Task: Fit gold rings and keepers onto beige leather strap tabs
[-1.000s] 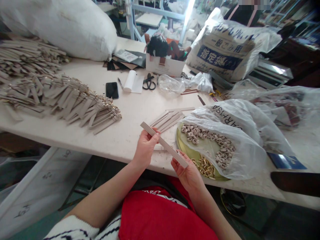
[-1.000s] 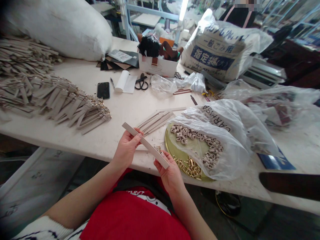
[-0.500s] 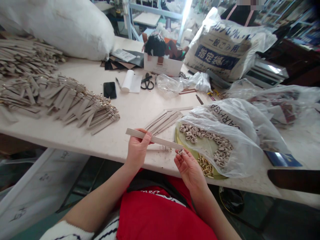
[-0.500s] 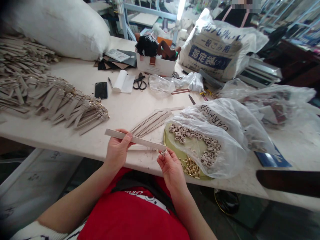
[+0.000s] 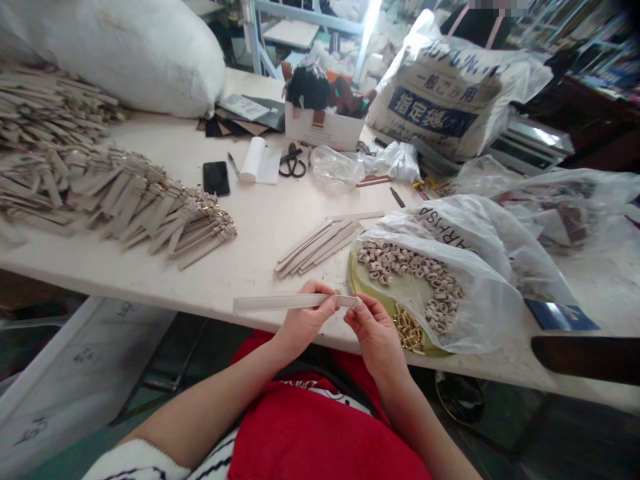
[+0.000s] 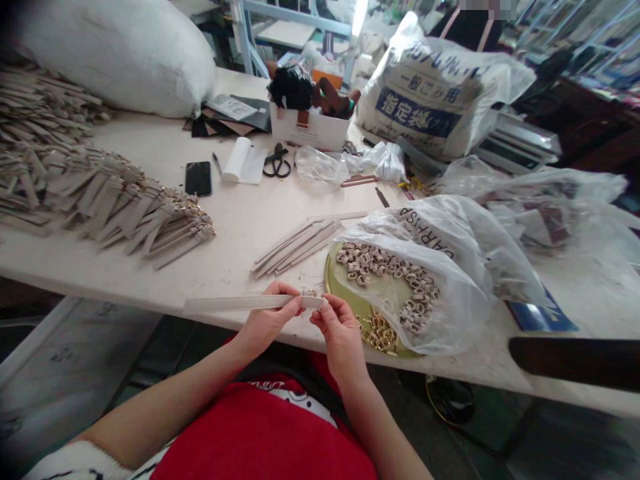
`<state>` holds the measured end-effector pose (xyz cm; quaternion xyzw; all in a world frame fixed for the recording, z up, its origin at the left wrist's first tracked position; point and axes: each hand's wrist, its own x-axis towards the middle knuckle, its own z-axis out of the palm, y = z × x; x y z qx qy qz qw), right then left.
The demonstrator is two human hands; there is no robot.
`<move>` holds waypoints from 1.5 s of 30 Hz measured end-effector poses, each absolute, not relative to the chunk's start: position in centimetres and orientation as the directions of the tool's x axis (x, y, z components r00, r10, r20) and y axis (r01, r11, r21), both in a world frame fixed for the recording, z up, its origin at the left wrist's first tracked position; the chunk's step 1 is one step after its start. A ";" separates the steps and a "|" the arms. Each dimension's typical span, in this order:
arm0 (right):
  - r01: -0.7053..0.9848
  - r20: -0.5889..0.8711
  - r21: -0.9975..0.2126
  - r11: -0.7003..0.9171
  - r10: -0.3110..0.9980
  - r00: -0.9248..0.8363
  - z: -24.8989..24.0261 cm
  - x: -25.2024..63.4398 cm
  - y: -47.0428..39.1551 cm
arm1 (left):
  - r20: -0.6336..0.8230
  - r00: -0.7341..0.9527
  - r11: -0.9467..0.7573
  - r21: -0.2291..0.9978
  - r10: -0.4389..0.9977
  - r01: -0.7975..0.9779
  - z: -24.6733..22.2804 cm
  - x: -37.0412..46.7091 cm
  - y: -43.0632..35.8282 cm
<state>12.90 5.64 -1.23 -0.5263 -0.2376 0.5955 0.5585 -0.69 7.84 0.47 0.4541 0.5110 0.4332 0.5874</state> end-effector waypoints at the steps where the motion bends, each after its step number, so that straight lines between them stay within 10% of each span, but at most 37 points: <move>1: -0.340 -0.317 -0.909 -0.240 0.929 0.192 -1.3 13.0 5.6 | -0.182 0.113 0.181 0.983 0.977 0.015 0.6 -0.7 7.7; 5: -0.115 -0.205 -0.974 -0.194 0.974 0.093 -1.5 13.1 5.4 | -0.160 0.164 0.140 0.982 0.973 0.131 1.2 -0.4 7.3; 9: -0.326 -0.322 -0.900 -0.289 0.945 0.053 -1.5 13.5 6.2 | -0.166 0.202 0.164 0.986 0.965 0.028 1.3 -0.4 7.4; 16: -0.483 -0.401 -0.808 -0.337 0.915 0.033 -1.3 16.0 7.9 | -0.414 0.746 0.712 0.694 0.521 -0.112 1.7 -3.5 8.5; 26: 0.177 -0.109 -0.980 -0.091 0.990 -0.094 -1.4 15.9 7.8 | -0.350 0.553 0.364 0.927 0.756 0.089 0.3 -1.3 8.8; 31: 0.760 0.097 -0.648 -0.060 0.982 0.160 -1.7 23.0 12.6 | -0.389 0.440 0.385 0.917 0.809 0.103 0.5 -1.7 9.2; 38: 0.792 0.115 -0.606 -0.075 0.977 0.180 0.1 26.2 12.4 | -0.380 0.373 0.353 0.925 0.846 0.141 -0.2 -2.0 9.0; 45: 0.892 -0.163 -0.437 0.118 0.965 -0.208 -1.2 23.0 7.2 | -0.395 0.410 0.376 0.917 0.822 0.129 -0.2 -1.6 8.6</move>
